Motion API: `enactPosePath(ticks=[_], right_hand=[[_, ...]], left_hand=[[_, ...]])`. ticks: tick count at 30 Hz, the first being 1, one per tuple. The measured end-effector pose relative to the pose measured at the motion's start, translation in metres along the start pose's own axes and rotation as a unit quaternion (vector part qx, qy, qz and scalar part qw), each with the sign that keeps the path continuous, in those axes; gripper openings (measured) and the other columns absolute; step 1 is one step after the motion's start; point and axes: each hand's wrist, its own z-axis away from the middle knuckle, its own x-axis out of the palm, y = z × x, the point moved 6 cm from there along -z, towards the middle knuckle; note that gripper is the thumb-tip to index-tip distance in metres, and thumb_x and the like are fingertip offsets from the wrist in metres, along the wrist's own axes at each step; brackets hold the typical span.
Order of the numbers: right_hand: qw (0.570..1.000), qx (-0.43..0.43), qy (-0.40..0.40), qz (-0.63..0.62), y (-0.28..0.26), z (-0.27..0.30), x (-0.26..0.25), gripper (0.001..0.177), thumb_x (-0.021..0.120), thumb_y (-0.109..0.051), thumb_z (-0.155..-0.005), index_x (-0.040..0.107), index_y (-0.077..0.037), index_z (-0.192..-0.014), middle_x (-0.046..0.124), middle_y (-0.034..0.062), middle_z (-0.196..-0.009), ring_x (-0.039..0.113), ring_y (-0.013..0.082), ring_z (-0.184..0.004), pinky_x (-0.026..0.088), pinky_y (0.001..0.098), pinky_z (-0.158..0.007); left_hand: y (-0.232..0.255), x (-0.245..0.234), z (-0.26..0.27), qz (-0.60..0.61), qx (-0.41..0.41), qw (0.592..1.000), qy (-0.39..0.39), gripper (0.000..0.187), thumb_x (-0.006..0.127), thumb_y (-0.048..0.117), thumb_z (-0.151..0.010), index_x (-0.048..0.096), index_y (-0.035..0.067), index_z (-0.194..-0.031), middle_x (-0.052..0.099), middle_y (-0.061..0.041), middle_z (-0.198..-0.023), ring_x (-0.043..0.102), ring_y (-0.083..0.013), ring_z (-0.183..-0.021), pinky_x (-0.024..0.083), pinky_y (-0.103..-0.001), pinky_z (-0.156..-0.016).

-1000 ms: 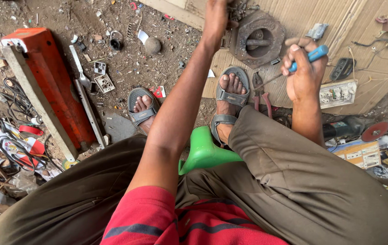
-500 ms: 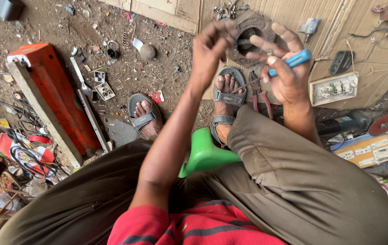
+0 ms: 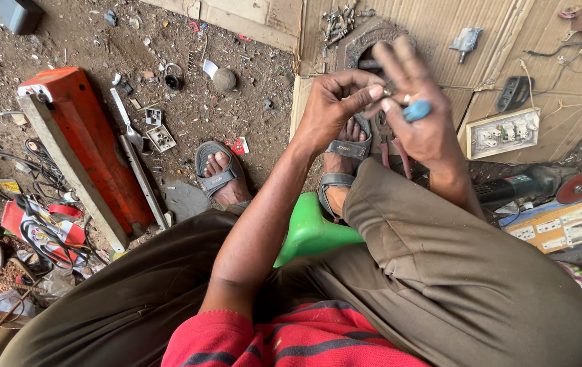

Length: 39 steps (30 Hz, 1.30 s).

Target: The person sits on a low stool and uses a screwdriver to adjust a small metal component, then uses an angle grinder to cut a wire, and finally uses pliers to strip and bend the wire. The work is performed on a cluttered floor with cardboard and various tools.

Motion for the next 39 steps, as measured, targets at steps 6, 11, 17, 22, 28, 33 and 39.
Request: enactPosePath(ticks=[6, 11, 17, 22, 28, 33, 39], right_hand=[[0.982, 0.076, 0.110, 0.137, 0.018, 0.010, -0.027, 0.022, 0.073, -0.008, -0.108, 0.069, 0.003, -0.126, 0.072, 0.0134, -0.109, 0.062, 0.0087, -0.073, 0.048, 0.0214, -0.062], [0.979, -0.002, 0.081, 0.189, 0.016, 0.013, -0.024, 0.015, 0.075, -0.011, -0.110, 0.070, 0.003, -0.110, 0.072, 0.0101, -0.101, 0.068, 0.0127, -0.090, 0.054, 0.0273, -0.079], [0.951, -0.071, 0.076, 0.292, 0.012, 0.010, -0.016, 0.013, 0.075, -0.007, -0.107, 0.065, 0.001, -0.105, 0.070, 0.0125, -0.096, 0.070, 0.0209, -0.086, 0.054, 0.0337, -0.076], [0.930, -0.122, 0.046, 0.343, 0.021, 0.010, -0.008, 0.013, 0.074, -0.006, -0.105, 0.062, -0.001, -0.102, 0.068, 0.0134, -0.095, 0.070, 0.0236, -0.087, 0.055, 0.0355, -0.073], [0.938, -0.179, 0.135, 0.265, 0.033, 0.020, -0.038, 0.035, 0.055, -0.037, -0.115, 0.062, -0.004, -0.105, 0.059, 0.0108, -0.098, 0.059, 0.0197, -0.088, 0.050, 0.0351, -0.077], [0.957, -0.064, 0.278, 0.055, 0.038, 0.043, -0.091, 0.019, 0.062, -0.024, -0.108, 0.065, -0.004, -0.110, 0.065, 0.0124, -0.101, 0.060, 0.0188, -0.080, 0.050, 0.0371, -0.066], [0.946, 0.015, 0.180, -0.270, 0.024, 0.070, -0.079, 0.032, 0.065, -0.008, -0.102, 0.059, -0.008, -0.134, 0.067, 0.0142, -0.117, 0.070, 0.0223, -0.096, 0.059, 0.0350, -0.079]], left_hand=[[0.010, -0.002, 0.001, -0.033, 0.080, 0.996, 0.022, 0.022, 0.077, 0.010, -0.096, 0.074, -0.002, -0.115, 0.077, -0.008, -0.103, 0.071, -0.0104, -0.094, 0.059, -0.027, -0.087], [0.028, 0.005, 0.008, -0.185, 0.122, 0.974, 0.036, 0.021, 0.077, 0.010, -0.095, 0.076, 0.001, -0.114, 0.077, -0.007, -0.101, 0.065, -0.0109, -0.084, 0.055, -0.029, -0.079], [0.055, 0.022, 0.023, -0.393, 0.231, 0.889, 0.049, 0.021, 0.068, 0.018, -0.102, 0.067, 0.002, -0.116, 0.069, -0.011, -0.105, 0.069, -0.0247, -0.099, 0.057, -0.039, -0.089], [0.051, 0.021, 0.029, -0.483, 0.249, 0.838, 0.043, 0.026, 0.056, 0.025, -0.108, 0.062, 0.001, -0.114, 0.065, -0.015, -0.105, 0.065, -0.0339, -0.099, 0.053, -0.047, -0.083], [0.009, -0.014, 0.015, -0.299, 0.139, 0.940, 0.088, 0.034, 0.052, 0.032, -0.111, 0.058, 0.004, -0.092, 0.052, -0.003, -0.075, 0.050, -0.0144, -0.071, 0.043, -0.035, -0.064], [-0.017, -0.045, 0.003, -0.058, 0.093, 0.991, 0.083, 0.039, 0.051, 0.032, -0.112, 0.044, 0.012, -0.079, 0.040, 0.006, -0.067, 0.034, -0.0060, -0.059, 0.029, -0.026, -0.053], [-0.010, -0.041, 0.002, -0.002, 0.093, 0.994, 0.059, 0.038, 0.048, 0.033, -0.112, 0.045, 0.010, -0.083, 0.041, 0.005, -0.069, 0.036, -0.0082, -0.061, 0.029, -0.028, -0.054]])
